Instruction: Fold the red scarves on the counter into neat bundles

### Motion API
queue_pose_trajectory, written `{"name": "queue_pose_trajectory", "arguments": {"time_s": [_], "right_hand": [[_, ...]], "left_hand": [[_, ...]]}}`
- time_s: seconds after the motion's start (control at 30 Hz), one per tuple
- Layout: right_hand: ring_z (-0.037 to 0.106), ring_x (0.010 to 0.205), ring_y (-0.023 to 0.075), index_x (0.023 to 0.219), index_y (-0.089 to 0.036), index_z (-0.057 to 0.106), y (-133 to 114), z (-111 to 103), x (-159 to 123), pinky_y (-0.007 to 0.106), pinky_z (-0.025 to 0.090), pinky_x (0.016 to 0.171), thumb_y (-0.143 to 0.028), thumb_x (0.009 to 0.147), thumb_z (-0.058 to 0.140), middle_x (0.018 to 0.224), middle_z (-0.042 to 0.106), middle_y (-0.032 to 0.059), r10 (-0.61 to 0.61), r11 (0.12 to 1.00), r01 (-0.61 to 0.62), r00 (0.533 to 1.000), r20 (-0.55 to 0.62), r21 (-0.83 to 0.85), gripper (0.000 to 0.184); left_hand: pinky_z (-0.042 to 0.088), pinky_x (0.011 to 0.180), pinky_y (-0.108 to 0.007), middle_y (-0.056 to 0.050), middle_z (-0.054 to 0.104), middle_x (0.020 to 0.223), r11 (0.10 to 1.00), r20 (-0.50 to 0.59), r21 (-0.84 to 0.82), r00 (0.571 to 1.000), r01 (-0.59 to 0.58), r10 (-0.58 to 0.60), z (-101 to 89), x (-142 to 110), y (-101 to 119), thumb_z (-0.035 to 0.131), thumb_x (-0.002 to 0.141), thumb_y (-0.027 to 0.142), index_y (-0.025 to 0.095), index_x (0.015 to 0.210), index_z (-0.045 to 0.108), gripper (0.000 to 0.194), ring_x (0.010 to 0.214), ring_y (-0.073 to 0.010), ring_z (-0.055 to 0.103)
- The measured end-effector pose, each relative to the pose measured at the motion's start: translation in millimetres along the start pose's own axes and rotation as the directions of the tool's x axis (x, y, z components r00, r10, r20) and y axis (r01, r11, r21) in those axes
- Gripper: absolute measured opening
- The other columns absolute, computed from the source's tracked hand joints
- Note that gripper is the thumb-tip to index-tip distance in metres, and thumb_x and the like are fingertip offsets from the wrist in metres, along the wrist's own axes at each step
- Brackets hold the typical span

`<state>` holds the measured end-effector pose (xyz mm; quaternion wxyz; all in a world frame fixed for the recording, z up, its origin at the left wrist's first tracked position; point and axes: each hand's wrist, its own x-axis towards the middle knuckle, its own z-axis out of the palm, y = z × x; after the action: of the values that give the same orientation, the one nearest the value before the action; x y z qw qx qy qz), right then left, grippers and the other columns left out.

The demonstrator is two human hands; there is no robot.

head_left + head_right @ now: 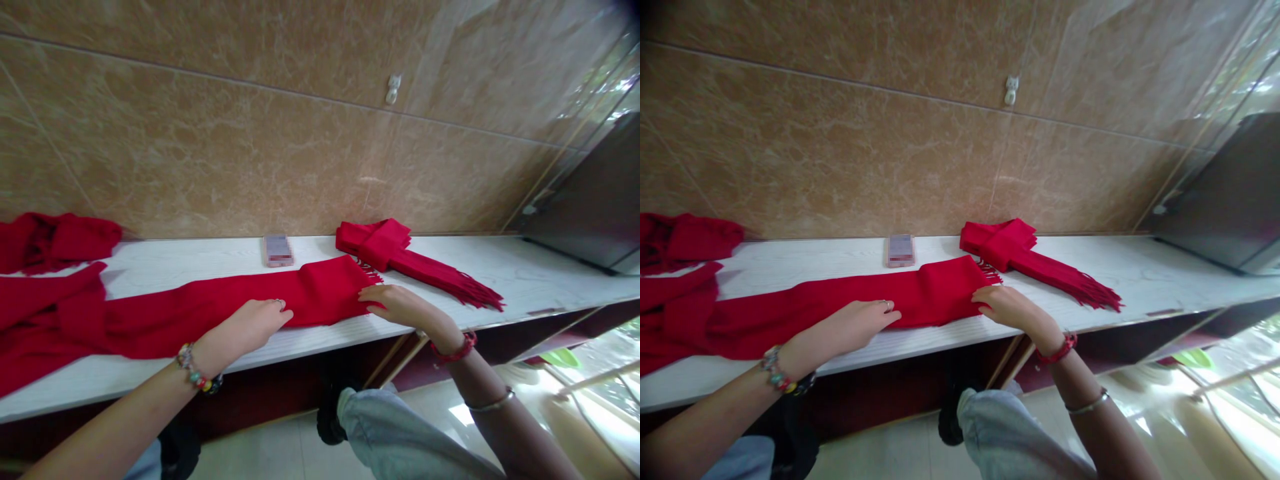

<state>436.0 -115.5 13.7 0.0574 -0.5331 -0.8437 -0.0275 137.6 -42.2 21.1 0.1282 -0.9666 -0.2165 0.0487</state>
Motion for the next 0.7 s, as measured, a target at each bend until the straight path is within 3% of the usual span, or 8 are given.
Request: {"name": "queue_pose_trajectory", "arguments": {"time_s": [0.13, 0.27, 0.37, 0.47, 0.6, 0.7], "right_hand": [[0.044, 0.118, 0.0213, 0.123, -0.015, 0.050, 7, 3, 0, 0.036, 0.036, 0.100, -0.030, 0.085, 0.046, 0.127, 0.051, 0.0109, 0.090, 0.992, -0.088, 0.996, -0.017, 0.087, 0.041], [0.031, 0.128, 0.0200, 0.134, -0.010, 0.034, 18, 21, 6, 0.038, 0.029, 0.105, -0.034, 0.090, 0.032, 0.139, 0.035, 0.0139, 0.196, 0.975, -0.189, 0.979, -0.048, 0.117, 0.050], [0.029, 0.129, 0.0219, 0.133, -0.010, 0.036, 30, 36, 8, 0.041, 0.028, 0.105, -0.035, 0.090, 0.031, 0.137, 0.037, 0.0143, 0.198, 0.977, -0.198, 0.980, 0.014, 0.075, 0.049], [0.033, 0.126, 0.0255, 0.129, -0.011, 0.043, 41, 38, 11, 0.044, 0.030, 0.104, -0.037, 0.089, 0.036, 0.133, 0.043, 0.0145, 0.207, 0.977, -0.209, 0.977, 0.060, 0.033, 0.048], [0.032, 0.127, 0.0263, 0.127, -0.011, 0.044, 45, 28, 32, 0.045, 0.027, 0.105, -0.035, 0.089, 0.034, 0.132, 0.045, 0.0148, 0.269, 0.963, -0.268, 0.954, -0.134, 0.028, 0.046], [0.031, 0.127, 0.0249, 0.130, -0.011, 0.040, 40, 31, 58, 0.044, 0.031, 0.103, -0.035, 0.091, 0.030, 0.134, 0.042, 0.0140, 0.302, 0.953, -0.296, 0.918, -0.258, 0.062, 0.047]], "left_hand": [[0.043, 0.085, -0.033, -0.011, 0.055, 0.118, 0.999, 0.016, -0.031, 0.999, 0.033, -0.033, -5.3, 4, 6, 0.048, 0.085, 0.017, 0.020, 0.119, 0.051, 0.034, 0.107, -0.0239, 0.053], [0.034, 0.097, -0.034, -0.010, 0.041, 0.135, 0.989, -0.083, -0.145, 0.996, -0.004, -0.009, 1.8, 22, 16, 0.043, 0.088, 0.041, 0.021, 0.129, 0.041, 0.046, 0.122, -0.0237, 0.038], [0.026, 0.102, -0.036, -0.010, 0.027, 0.143, 0.975, -0.114, -0.216, 0.990, 0.055, -0.081, 8.5, 45, 16, 0.035, 0.090, 0.044, 0.018, 0.133, 0.035, 0.050, 0.131, -0.0236, 0.023], [0.025, 0.102, -0.038, -0.013, 0.016, 0.146, 0.934, -0.024, -0.312, 0.982, 0.173, -0.190, 11.0, 71, 8, 0.030, 0.091, 0.046, 0.013, 0.137, 0.027, 0.057, 0.133, -0.0253, 0.013], [0.022, 0.103, -0.043, -0.018, 0.008, 0.145, 0.859, 0.094, -0.435, 0.962, 0.270, -0.254, 17.0, 105, -2, 0.025, 0.089, 0.052, 0.007, 0.139, 0.017, 0.068, 0.134, -0.0269, 0.007], [0.014, 0.104, -0.051, -0.012, 0.004, 0.147, 0.830, 0.175, -0.456, 0.946, 0.322, -0.271, 28.8, 119, -3, 0.025, 0.085, 0.058, 0.015, 0.141, 0.015, 0.071, 0.134, -0.0293, 0.002]]}}
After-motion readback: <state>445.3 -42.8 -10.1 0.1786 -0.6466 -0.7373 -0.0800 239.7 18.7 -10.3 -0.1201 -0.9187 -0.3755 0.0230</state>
